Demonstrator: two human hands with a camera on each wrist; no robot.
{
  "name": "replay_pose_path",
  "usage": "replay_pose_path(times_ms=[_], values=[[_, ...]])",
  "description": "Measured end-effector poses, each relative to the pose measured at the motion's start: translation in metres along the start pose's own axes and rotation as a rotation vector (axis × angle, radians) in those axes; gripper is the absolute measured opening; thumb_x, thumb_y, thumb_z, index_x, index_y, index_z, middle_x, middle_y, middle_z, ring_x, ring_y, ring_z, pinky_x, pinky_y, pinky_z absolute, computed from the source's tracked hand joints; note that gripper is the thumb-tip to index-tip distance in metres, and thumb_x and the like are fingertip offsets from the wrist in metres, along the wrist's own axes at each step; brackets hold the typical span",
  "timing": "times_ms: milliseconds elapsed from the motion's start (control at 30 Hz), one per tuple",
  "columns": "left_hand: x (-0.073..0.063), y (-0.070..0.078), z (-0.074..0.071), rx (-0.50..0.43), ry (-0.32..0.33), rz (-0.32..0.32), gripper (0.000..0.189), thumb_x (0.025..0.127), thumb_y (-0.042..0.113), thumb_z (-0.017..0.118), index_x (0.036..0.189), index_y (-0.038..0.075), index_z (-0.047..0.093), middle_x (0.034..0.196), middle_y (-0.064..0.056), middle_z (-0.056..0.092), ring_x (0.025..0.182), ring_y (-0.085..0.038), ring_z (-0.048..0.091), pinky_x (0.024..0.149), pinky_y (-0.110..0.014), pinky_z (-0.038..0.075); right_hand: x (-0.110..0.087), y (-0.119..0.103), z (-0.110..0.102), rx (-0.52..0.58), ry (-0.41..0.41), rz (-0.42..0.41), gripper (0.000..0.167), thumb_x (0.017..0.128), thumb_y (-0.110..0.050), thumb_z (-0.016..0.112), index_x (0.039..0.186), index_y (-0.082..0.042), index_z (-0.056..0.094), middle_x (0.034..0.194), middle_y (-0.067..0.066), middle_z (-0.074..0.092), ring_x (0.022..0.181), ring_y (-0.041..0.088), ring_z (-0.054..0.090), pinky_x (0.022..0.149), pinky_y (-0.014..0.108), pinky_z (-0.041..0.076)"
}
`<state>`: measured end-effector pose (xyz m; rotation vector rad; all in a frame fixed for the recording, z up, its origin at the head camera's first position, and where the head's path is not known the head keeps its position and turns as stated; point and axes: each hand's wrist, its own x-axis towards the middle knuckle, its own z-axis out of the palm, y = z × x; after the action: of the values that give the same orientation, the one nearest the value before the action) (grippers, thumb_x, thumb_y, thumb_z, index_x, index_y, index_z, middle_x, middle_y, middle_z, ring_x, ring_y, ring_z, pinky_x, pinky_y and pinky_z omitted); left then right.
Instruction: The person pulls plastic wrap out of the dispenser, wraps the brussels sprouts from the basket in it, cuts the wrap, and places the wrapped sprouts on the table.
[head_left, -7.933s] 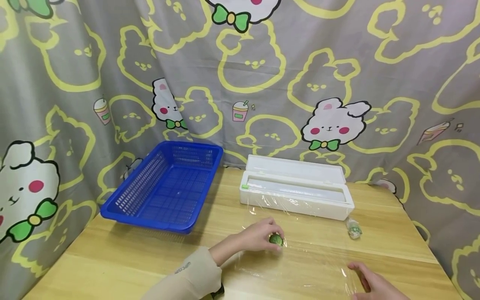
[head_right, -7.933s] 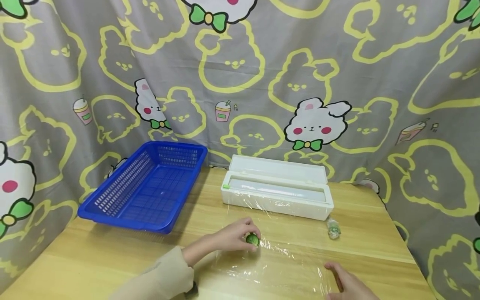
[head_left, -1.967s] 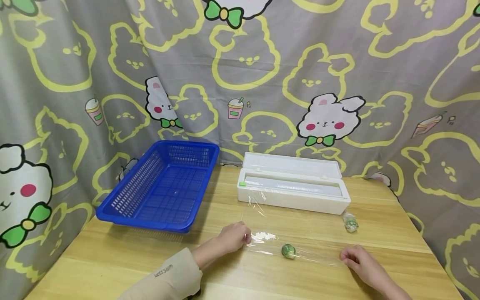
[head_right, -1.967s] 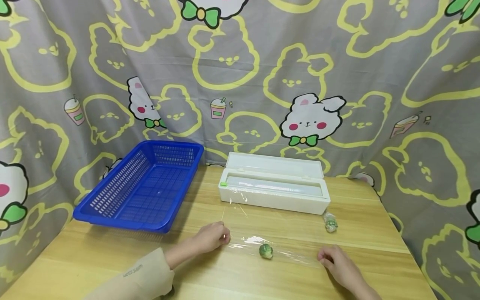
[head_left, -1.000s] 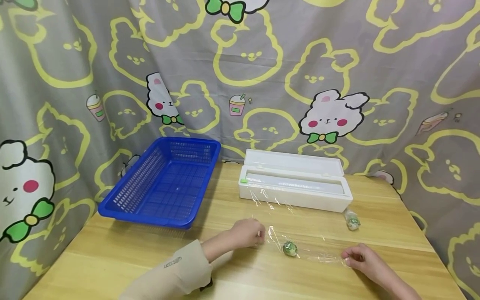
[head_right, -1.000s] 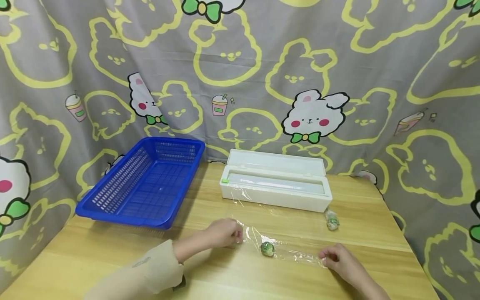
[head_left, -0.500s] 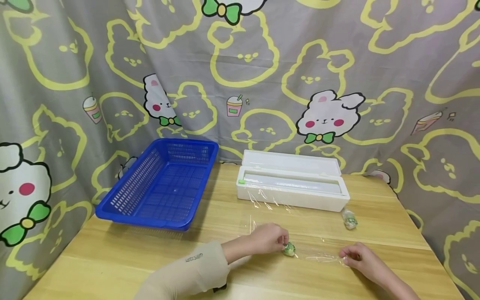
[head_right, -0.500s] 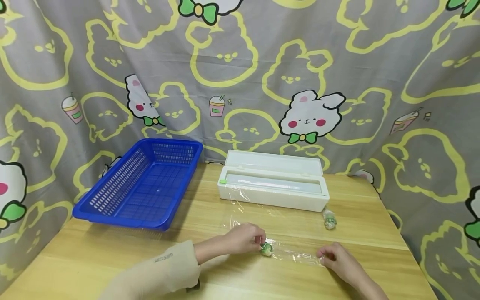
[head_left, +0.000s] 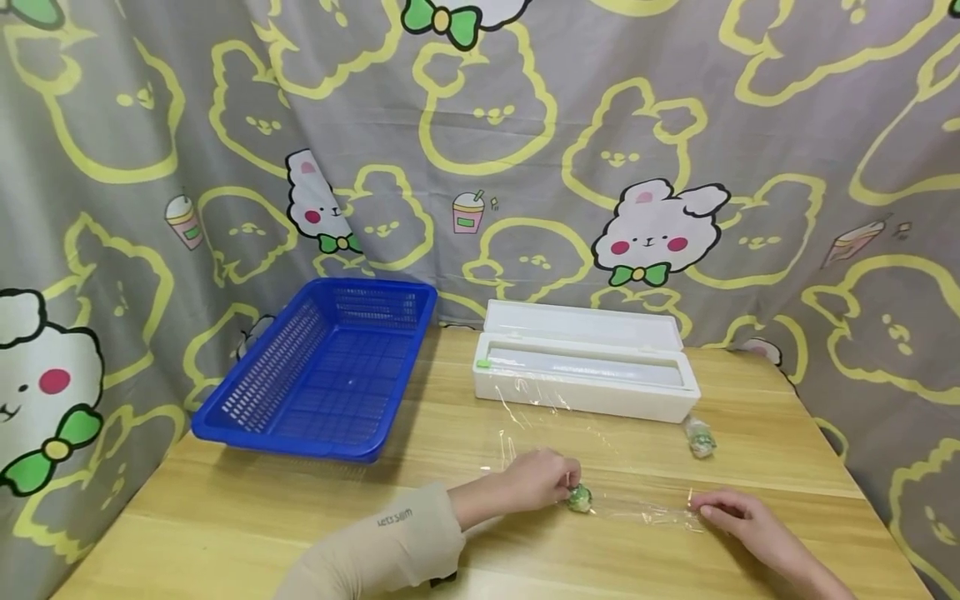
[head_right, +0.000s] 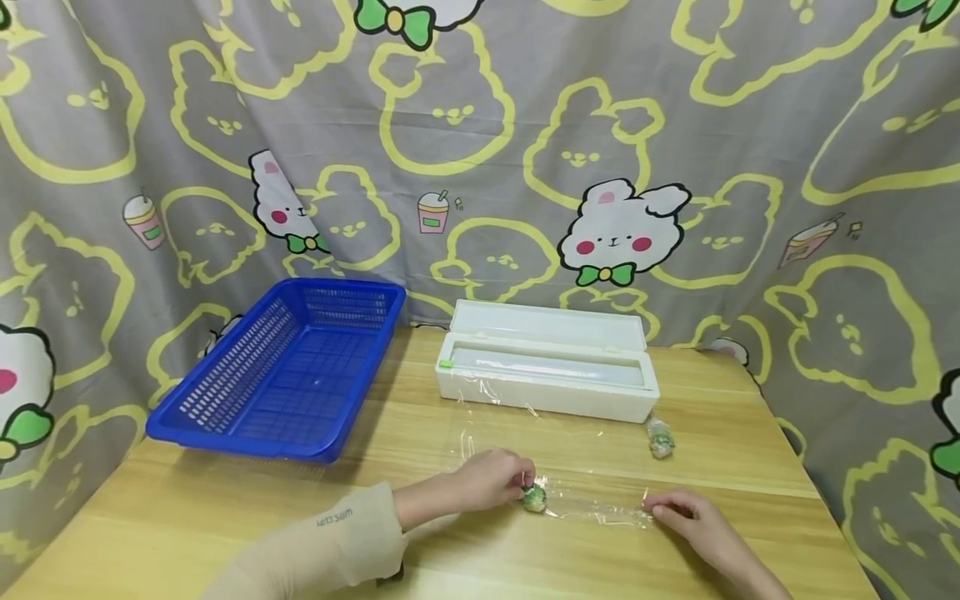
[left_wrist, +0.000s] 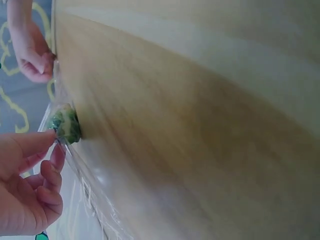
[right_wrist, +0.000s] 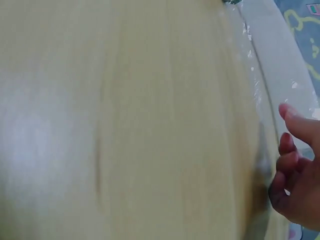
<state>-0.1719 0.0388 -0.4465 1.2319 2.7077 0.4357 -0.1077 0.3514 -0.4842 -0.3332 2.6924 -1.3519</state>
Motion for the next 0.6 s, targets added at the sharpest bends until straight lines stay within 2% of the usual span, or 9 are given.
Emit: replay_pose_path(times_ms=[133, 233, 367, 500, 600], values=[[0.0, 0.001, -0.001, 0.006, -0.001, -0.012, 0.011, 0.077, 0.012, 0.07, 0.081, 0.017, 0.062, 0.075, 0.006, 0.062, 0.066, -0.002, 0.052, 0.056, -0.012, 0.038, 0.004, -0.023, 0.012, -0.091, 0.166, -0.041, 0.015, 0.085, -0.003, 0.059, 0.097, 0.005, 0.063, 0.08, -0.014, 0.056, 0.067, -0.003, 0.044, 0.056, 0.02, 0.039], [-0.001, 0.0, -0.001, 0.006, -0.003, -0.015, 0.012, 0.076, 0.012, 0.071, 0.079, 0.017, 0.061, 0.073, 0.007, 0.061, 0.065, -0.002, 0.051, 0.056, -0.013, 0.038, 0.012, -0.047, 0.029, -0.147, 0.224, -0.149, 0.013, 0.081, -0.003, 0.063, 0.094, 0.0, 0.064, 0.074, -0.003, 0.054, 0.064, -0.001, 0.043, 0.054, 0.02, 0.039], [0.0, 0.0, -0.002, -0.01, -0.017, -0.022, 0.013, 0.076, 0.011, 0.071, 0.078, 0.016, 0.06, 0.074, 0.006, 0.061, 0.065, -0.003, 0.051, 0.055, -0.013, 0.038, 0.025, -0.074, 0.051, -0.164, 0.183, -0.253, 0.016, 0.077, -0.003, 0.066, 0.093, -0.002, 0.063, 0.073, -0.002, 0.054, 0.061, -0.003, 0.041, 0.052, 0.02, 0.039], [0.001, -0.001, -0.002, 0.001, -0.027, -0.032, 0.013, 0.076, 0.012, 0.072, 0.078, 0.017, 0.06, 0.072, 0.007, 0.06, 0.063, -0.003, 0.05, 0.054, -0.014, 0.038, 0.04, -0.088, 0.069, -0.212, 0.095, -0.248, 0.017, 0.076, -0.006, 0.068, 0.092, -0.006, 0.063, 0.074, -0.01, 0.052, 0.059, -0.004, 0.04, 0.051, 0.019, 0.039], [0.001, -0.001, -0.001, 0.005, -0.028, -0.024, 0.012, 0.076, 0.012, 0.072, 0.078, 0.017, 0.061, 0.072, 0.007, 0.061, 0.062, -0.003, 0.049, 0.053, -0.013, 0.037, 0.047, -0.091, 0.077, -0.225, 0.038, -0.207, 0.017, 0.076, -0.011, 0.069, 0.092, -0.008, 0.064, 0.075, -0.011, 0.052, 0.059, -0.003, 0.04, 0.052, 0.019, 0.039]])
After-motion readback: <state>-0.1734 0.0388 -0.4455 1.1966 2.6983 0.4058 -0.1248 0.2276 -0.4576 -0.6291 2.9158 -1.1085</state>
